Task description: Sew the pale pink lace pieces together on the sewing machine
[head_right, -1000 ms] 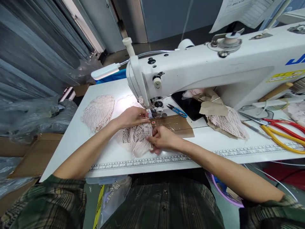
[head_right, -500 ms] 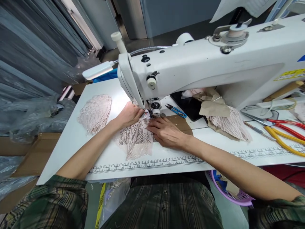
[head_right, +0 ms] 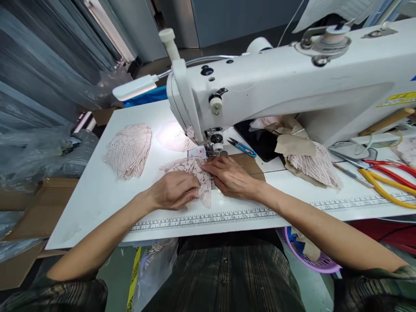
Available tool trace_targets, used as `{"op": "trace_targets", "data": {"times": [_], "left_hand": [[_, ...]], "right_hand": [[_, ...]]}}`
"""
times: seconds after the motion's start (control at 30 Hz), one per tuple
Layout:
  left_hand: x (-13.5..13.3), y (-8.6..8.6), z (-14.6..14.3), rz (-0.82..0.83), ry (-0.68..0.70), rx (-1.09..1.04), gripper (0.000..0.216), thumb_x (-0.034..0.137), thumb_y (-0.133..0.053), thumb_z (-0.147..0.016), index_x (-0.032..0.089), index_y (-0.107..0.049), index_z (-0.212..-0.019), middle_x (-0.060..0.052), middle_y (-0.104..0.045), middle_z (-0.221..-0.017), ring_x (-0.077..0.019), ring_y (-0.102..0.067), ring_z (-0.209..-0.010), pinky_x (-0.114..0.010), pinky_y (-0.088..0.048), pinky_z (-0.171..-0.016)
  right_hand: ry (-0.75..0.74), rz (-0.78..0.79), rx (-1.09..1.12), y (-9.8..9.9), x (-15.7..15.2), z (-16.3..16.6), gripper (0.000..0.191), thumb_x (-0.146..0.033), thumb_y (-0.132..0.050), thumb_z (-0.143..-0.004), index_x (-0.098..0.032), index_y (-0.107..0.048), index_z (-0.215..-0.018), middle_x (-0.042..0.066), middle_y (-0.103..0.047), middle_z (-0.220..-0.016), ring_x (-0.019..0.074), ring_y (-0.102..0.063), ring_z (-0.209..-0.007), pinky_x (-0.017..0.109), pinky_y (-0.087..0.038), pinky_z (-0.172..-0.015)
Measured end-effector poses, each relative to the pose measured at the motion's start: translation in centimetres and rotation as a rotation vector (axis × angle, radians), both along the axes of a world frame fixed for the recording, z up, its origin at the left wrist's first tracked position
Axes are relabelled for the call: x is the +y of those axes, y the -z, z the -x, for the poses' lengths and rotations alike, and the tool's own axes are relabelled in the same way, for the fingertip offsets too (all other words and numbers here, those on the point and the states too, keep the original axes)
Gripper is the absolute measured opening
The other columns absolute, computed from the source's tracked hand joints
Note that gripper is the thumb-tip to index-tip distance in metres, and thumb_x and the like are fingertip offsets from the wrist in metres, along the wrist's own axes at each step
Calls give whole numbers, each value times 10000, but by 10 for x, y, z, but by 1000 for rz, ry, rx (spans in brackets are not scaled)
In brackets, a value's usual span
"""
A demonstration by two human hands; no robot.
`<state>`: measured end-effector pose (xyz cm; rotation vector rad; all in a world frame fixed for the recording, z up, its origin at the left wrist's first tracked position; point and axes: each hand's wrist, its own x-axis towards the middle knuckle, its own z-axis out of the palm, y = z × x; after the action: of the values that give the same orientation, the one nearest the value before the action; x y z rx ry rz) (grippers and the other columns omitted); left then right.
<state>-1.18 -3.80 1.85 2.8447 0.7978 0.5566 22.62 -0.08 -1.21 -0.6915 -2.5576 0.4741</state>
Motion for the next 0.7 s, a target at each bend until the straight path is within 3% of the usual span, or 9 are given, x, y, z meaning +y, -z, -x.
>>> {"op": "trace_targets", "data": {"times": [0.1, 0.17, 0.27, 0.3, 0.37, 0.47, 0.53, 0.57, 0.7], "left_hand": [[16, 0, 0, 111, -144, -51, 355, 420, -402, -999, 133, -590, -1085, -132, -677, -1055, -222, -639, -1001, -386, -537, -870], [20, -2, 2, 152, -272, 59, 579, 556, -504, -926, 129, -481, -1316, -188, -546, -1351, -313, -515, -1257, -535, -411, -1057], [15, -7, 7, 125, -354, 187, 837, 687, -557, -830, 154, -354, -1443, -212, -323, -1534, -411, -307, -1412, -697, -184, -1122], [11, -10, 9, 100, -331, 167, 823, 685, -565, -826, 161, -374, -1431, -207, -337, -1528, -403, -318, -1409, -695, -180, -1125], [2, -13, 13, 80, -174, 84, 705, 639, -610, -821, 173, -484, -1336, -180, -482, -1429, -345, -457, -1322, -619, -300, -1117], [-8, -10, 17, 93, 88, 2, 298, 395, -625, -883, 176, -616, -1085, -111, -673, -1143, -230, -638, -1055, -443, -520, -949], [-10, -4, 15, 30, 93, -32, 109, 193, -552, -911, 165, -626, -986, -86, -709, -1016, -186, -670, -937, -369, -567, -838], [-10, -2, 13, -18, 67, -51, 125, 130, -517, -910, 159, -623, -969, -78, -716, -978, -173, -677, -897, -348, -577, -799], [-9, -1, 0, -148, 33, -75, 105, 131, -514, -892, 140, -618, -897, -71, -725, -916, -164, -684, -794, -331, -591, -718]], "right_hand": [[-14, -45, -19, 0, -1, 0, 434, -141, -430, -903, -170, -594, -1304, 121, -588, -1314, 294, -495, -1157, 514, -417, -982], [-9, -62, -22, 0, -1, 1, 422, -149, -428, -909, -169, -609, -1289, 122, -586, -1321, 294, -494, -1169, 524, -410, -992], [-8, -66, -32, -1, -1, 1, 422, -155, -427, -912, -148, -603, -1295, 129, -583, -1326, 300, -489, -1175, 528, -404, -1000], [-9, -60, -36, -1, -1, 1, 430, -151, -426, -909, -146, -594, -1305, 128, -581, -1329, 300, -489, -1170, 527, -404, -1002], [-12, -33, -36, -1, 0, 0, 471, -134, -423, -898, -156, -551, -1351, 119, -578, -1332, 294, -491, -1159, 521, -405, -1004], [9, 34, -8, 0, 1, -1, 568, -118, -410, -892, -166, -411, -1459, 118, -604, -1286, 282, -502, -1124, 512, -421, -993], [27, 74, 21, 0, 1, -1, 630, -120, -397, -896, -167, -294, -1516, 119, -610, -1274, 283, -503, -1113, 520, -431, -990], [31, 87, 35, 0, 1, -1, 657, -120, -391, -896, -170, -243, -1535, 117, -606, -1283, 284, -499, -1118, 526, -433, -992], [22, 137, 95, -1, 1, -1, 716, -121, -386, -893, -215, -152, -1562, 90, -601, -1307, 285, -495, -1131, 545, -433, -1004]]}}
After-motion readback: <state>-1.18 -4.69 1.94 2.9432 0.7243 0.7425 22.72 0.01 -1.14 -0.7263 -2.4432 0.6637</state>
